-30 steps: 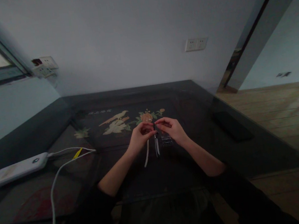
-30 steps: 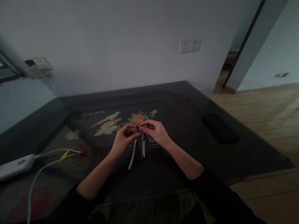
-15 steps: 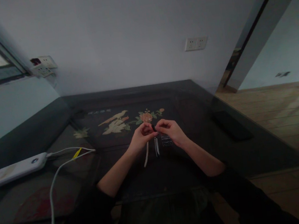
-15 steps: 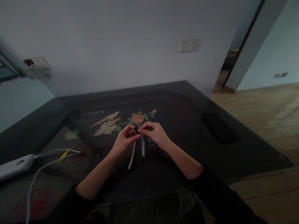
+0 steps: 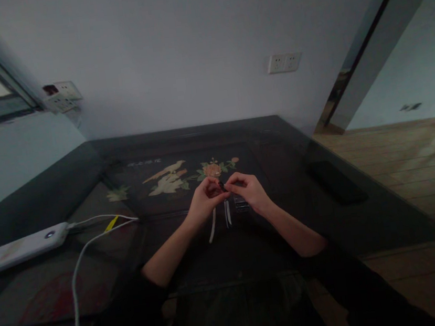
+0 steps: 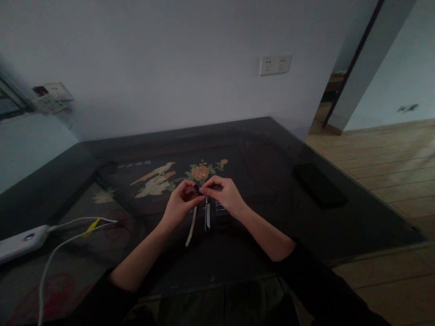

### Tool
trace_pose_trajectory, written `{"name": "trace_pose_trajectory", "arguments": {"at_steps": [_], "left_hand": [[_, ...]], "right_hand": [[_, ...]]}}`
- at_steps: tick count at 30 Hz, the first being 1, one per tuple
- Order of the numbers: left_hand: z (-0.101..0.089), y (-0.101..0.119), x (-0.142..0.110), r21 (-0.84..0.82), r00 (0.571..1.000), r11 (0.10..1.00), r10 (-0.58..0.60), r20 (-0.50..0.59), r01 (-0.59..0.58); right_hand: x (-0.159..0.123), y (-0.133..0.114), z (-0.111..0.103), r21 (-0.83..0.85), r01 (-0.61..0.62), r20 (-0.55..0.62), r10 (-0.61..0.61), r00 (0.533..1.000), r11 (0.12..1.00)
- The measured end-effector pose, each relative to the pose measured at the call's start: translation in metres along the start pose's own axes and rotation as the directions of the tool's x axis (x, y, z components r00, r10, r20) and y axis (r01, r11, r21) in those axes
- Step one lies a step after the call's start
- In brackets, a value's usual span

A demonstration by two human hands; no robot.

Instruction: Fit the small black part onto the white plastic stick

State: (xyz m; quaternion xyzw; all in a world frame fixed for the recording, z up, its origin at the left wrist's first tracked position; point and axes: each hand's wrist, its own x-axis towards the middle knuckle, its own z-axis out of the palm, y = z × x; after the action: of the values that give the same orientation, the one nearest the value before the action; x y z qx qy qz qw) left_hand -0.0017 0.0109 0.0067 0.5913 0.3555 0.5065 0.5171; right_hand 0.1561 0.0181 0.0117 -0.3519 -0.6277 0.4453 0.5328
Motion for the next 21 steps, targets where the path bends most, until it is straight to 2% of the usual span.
{"name": "trace_pose_trajectory", "arguments": {"at_steps": [4,8,11,21], "left_hand": [[-0.008,0.010,0.002,0.213,0.988,0.967,0.152,-0.039,-0.140],[-0.013,0.013,0.004,0.284,0.984,0.943,0.178,0.010,-0.173],[-0.013,0.010,0.005,0.271,0.986,0.948,0.163,0.036,-0.167],[-0.009,0.005,0.003,0.128,0.994,0.988,0.098,-0.048,-0.091]], "right_hand": [[0.002,-0.003,-0.006,-0.029,-0.049,0.014,0.049,0.999,0.998],[0.003,-0.003,-0.010,-0.034,-0.159,0.108,0.162,0.981,0.987],[0.003,-0.001,-0.010,-0.007,-0.204,0.130,0.204,0.970,0.979],[0.002,0.002,-0.008,0.063,-0.246,0.134,0.236,0.962,0.967]]}}
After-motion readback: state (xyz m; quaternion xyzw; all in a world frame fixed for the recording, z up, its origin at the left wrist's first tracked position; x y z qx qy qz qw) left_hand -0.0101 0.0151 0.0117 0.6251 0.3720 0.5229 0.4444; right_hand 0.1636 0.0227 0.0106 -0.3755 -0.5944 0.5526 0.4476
